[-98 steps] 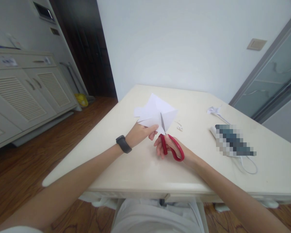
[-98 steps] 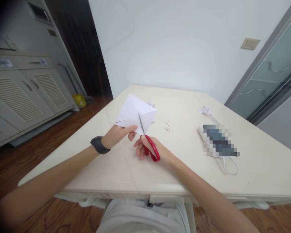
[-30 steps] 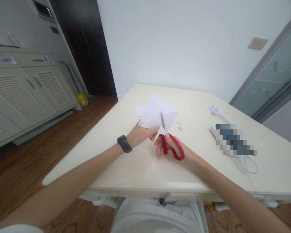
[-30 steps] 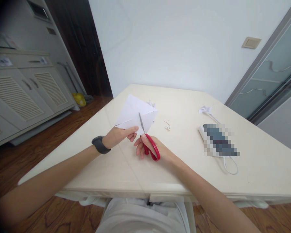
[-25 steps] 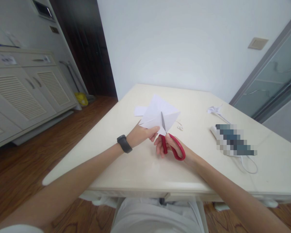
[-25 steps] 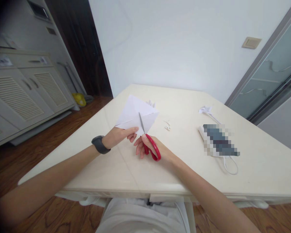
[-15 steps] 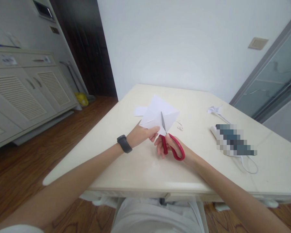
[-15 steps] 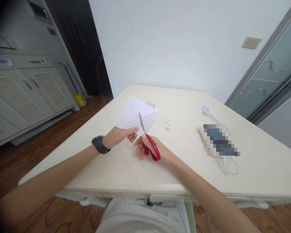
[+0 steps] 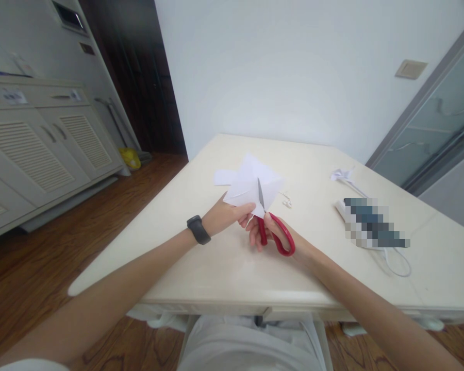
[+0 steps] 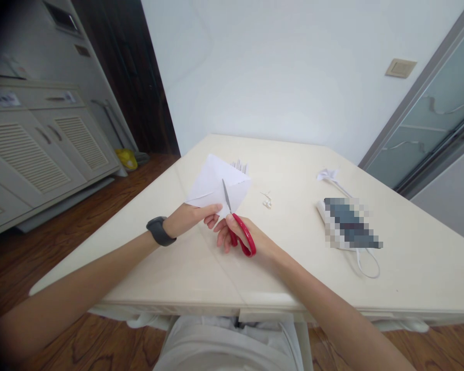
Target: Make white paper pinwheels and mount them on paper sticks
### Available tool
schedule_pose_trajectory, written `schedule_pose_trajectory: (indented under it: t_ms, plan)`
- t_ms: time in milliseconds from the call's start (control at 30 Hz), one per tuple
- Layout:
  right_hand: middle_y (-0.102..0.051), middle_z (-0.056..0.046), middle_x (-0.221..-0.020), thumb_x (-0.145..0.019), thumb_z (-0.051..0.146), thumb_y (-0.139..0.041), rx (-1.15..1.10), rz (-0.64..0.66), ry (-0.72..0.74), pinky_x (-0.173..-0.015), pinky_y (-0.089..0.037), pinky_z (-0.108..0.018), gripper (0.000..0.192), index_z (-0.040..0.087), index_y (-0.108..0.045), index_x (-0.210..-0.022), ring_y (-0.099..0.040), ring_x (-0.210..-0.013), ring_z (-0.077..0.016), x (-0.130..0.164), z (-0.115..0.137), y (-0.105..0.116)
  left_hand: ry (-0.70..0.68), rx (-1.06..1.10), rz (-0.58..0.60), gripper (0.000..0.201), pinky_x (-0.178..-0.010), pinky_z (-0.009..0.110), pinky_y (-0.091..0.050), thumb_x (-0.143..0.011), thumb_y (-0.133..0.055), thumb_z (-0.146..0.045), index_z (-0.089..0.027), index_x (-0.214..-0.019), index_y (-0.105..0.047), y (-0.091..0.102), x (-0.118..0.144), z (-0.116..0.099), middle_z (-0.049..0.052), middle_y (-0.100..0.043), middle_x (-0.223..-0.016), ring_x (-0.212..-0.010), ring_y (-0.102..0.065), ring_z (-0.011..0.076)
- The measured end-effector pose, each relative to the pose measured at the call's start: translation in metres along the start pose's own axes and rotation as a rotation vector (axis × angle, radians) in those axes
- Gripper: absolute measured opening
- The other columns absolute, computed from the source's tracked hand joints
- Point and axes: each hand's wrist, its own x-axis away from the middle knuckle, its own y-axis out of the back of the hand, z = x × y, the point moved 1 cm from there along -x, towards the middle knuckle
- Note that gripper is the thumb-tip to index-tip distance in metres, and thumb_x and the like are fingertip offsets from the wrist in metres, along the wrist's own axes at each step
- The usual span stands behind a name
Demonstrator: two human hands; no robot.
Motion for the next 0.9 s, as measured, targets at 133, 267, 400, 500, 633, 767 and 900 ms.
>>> schedule_pose_trajectory:
  t_ms: [133,267,400,500,633,767,900]
  plan:
    - [-0.062,-0.005,-0.069,-0.084,0.063,-0.025,-0.015,-0.016,0.031,-0.056,-0.038,-0.025,0.059,0.015,-0.059,-0.09,-0.056,-0.062,-0.0129,0.001,0.003,-0.001,0.005,0.012,-0.003,0.034,-0.054,0.02,-0.042,-0.081,-0.043,-0.027,-0.017,-0.049,-0.045,0.0,0.0,0.0,-0.004,-0.049,-0.047,-0.046,-0.047,0.0081]
    - [-0.062,-0.005,-0.068,-0.084,0.064,-0.025,0.003,-0.03,0.016,-0.055,-0.039,-0.025,0.06,0.015,-0.059,-0.089,-0.055,-0.06,-0.0129,0.0,-0.002,-0.001,0.008,0.002,0.003,0.035,-0.055,0.021,-0.042,-0.083,-0.042,-0.028,-0.017,-0.049,-0.045,0.0,0.0,-0.001,-0.004,-0.049,-0.047,-0.046,-0.047,0.0083]
    - [-0.062,-0.005,-0.067,-0.084,0.064,-0.025,0.011,-0.039,0.016,-0.055,-0.039,-0.025,0.06,0.015,-0.059,-0.087,-0.055,-0.06,-0.0129,-0.001,-0.003,-0.001,0.01,-0.019,0.008,0.036,-0.056,0.02,-0.042,-0.083,-0.042,-0.029,-0.017,-0.049,-0.045,0.001,0.0,0.001,-0.004,-0.049,-0.048,-0.047,-0.048,0.0082]
    - [-0.062,-0.005,-0.067,-0.084,0.064,-0.026,0.031,-0.026,0.014,-0.056,-0.039,-0.025,0.058,0.015,-0.058,-0.087,-0.056,-0.06,-0.013,0.0,0.003,-0.001,0.001,-0.033,0.013,0.037,-0.056,0.02,-0.042,-0.084,-0.041,-0.029,-0.017,-0.049,-0.044,0.0,0.0,0.001,-0.004,-0.049,-0.048,-0.048,-0.048,0.0081]
    - [-0.062,-0.005,-0.069,-0.084,0.062,-0.03,0.057,0.008,-0.018,-0.057,-0.041,-0.026,0.055,0.014,-0.058,-0.088,-0.056,-0.059,-0.0133,0.003,0.017,-0.002,-0.013,-0.065,0.007,0.038,-0.058,0.02,-0.043,-0.085,-0.04,-0.029,-0.017,-0.049,-0.044,0.0,0.001,-0.001,-0.004,-0.048,-0.047,-0.048,-0.049,0.0083]
    - [-0.062,-0.006,-0.07,-0.083,0.062,-0.032,0.059,0.01,-0.026,-0.055,-0.04,-0.026,0.054,0.014,-0.058,-0.087,-0.056,-0.059,-0.0136,0.003,0.023,-0.003,-0.038,-0.038,-0.012,0.037,-0.058,0.022,-0.043,-0.085,-0.04,-0.032,-0.017,-0.051,-0.046,0.001,0.001,-0.002,-0.003,-0.048,-0.048,-0.049,-0.049,0.0098]
    - [-0.061,-0.005,-0.068,-0.083,0.063,-0.032,0.057,0.007,-0.028,-0.054,-0.04,-0.025,0.055,0.014,-0.058,-0.087,-0.055,-0.055,-0.0121,0.002,0.019,-0.002,-0.059,-0.02,-0.061,0.037,-0.058,0.023,-0.042,-0.086,-0.04,-0.034,-0.017,-0.053,-0.046,0.002,0.0,-0.002,-0.003,-0.048,-0.049,-0.048,-0.048,0.0102]
